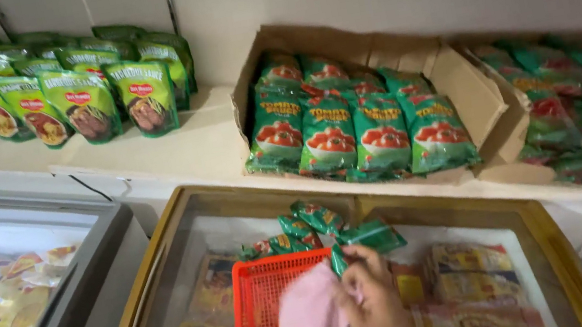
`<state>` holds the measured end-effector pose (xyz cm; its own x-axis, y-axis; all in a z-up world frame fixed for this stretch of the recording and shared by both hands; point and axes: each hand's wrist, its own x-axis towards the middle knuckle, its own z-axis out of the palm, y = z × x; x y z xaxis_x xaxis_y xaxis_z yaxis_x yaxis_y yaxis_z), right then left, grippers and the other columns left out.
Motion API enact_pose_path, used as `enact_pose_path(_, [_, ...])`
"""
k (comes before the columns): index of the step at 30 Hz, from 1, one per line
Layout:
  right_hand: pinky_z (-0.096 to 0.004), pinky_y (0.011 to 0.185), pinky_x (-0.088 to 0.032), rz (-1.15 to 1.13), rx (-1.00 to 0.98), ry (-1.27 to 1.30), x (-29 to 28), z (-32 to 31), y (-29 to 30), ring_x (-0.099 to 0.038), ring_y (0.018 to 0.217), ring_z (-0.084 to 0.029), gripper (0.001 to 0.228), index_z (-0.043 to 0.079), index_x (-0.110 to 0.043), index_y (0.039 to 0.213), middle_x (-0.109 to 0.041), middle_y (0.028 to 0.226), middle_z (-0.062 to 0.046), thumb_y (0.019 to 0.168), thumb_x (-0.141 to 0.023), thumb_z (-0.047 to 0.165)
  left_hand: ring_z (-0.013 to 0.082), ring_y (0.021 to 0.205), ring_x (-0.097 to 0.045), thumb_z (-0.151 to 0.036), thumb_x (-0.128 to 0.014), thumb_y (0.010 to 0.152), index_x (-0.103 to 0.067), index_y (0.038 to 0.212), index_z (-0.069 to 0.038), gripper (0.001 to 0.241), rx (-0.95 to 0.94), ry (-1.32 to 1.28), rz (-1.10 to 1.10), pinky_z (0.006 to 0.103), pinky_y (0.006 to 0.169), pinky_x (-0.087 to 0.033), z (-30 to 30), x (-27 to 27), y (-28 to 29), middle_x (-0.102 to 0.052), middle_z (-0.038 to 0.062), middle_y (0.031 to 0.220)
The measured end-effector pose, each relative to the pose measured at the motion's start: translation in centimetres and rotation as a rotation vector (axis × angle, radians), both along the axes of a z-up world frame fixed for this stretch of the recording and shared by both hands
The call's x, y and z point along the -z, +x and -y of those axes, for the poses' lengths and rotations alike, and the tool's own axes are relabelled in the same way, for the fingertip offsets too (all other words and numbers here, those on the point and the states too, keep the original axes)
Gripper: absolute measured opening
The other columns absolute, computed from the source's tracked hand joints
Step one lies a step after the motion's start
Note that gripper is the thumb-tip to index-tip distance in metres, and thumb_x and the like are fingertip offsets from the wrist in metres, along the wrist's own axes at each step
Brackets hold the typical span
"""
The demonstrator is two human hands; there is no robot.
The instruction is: The recorder is wiping pouches of tomato and barbecue sauce with a cloth and organizing them on grocery shelves and in a plastic basket.
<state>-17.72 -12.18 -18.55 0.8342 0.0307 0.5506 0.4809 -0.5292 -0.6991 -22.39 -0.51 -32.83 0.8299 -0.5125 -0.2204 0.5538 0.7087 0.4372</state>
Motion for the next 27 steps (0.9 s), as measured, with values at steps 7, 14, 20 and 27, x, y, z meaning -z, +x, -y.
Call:
enact_pose_path(7, [-0.041,0.066,-0.055,-0.428,0.436,0.013,-1.1,6.1,2.5,-0.074,0.078,-0.027,0.041,0.02,-0.058,0.127,-0.079,0.098,-0.006,0.087,-0.06,0.014,0.0175,0.06,-0.064,-0.068,-0.044,0.094,-0.069,0.123,-0.001,0.077,-0.106,0.042,0.07,0.0265,0.05,-0.049,0.7,-13.2,7.0,-0.07,0.012,0.083])
enact_pose_path(14, [-0.028,0.069,-0.038,-0.726,-0.176,0.798,-1.7,1.2,4.3,-0.05,0.076,-0.014,0.054,0.015,-0.062,0.15,-0.073,0.121,-0.012,0.098,-0.046,0.012,0.0162,0.068,-0.06,-0.057,-0.041,0.1,-0.072,0.1,0.001,0.066,-0.118,0.716,0.089,0.0287,0.064,-0.051,0.9,-15.5,7.7,-0.069,0.012,0.085])
enact_pose_path(20, [-0.037,0.047,-0.035,-0.723,0.3,0.394,1.6,0.6,4.0,-0.047,0.051,-0.02,0.037,0.001,-0.074,0.088,-0.058,0.063,-0.008,0.098,-0.044,0.02,0.0169,0.07,-0.058,-0.055,-0.034,0.106,-0.071,0.087,-0.004,0.066,-0.283,0.99,0.103,0.0302,0.065,-0.05,2.0,-11.6,10.8,-0.066,0.01,0.08])
enact_pose_path(27, [-0.049,0.099,-0.052,-0.427,0.087,-0.111,0.1,-0.3,0.9,-0.055,0.131,-0.038,0.063,0.004,-0.038,0.143,-0.039,0.152,-0.019,0.091,-0.042,0.038,0.0263,0.108,-0.073,-0.056,-0.034,0.1,-0.065,0.129,-0.001,0.07,-0.345,1.093,0.209,0.035,0.094,-0.059,1.6,-9.9,11.4,-0.074,0.017,0.119])
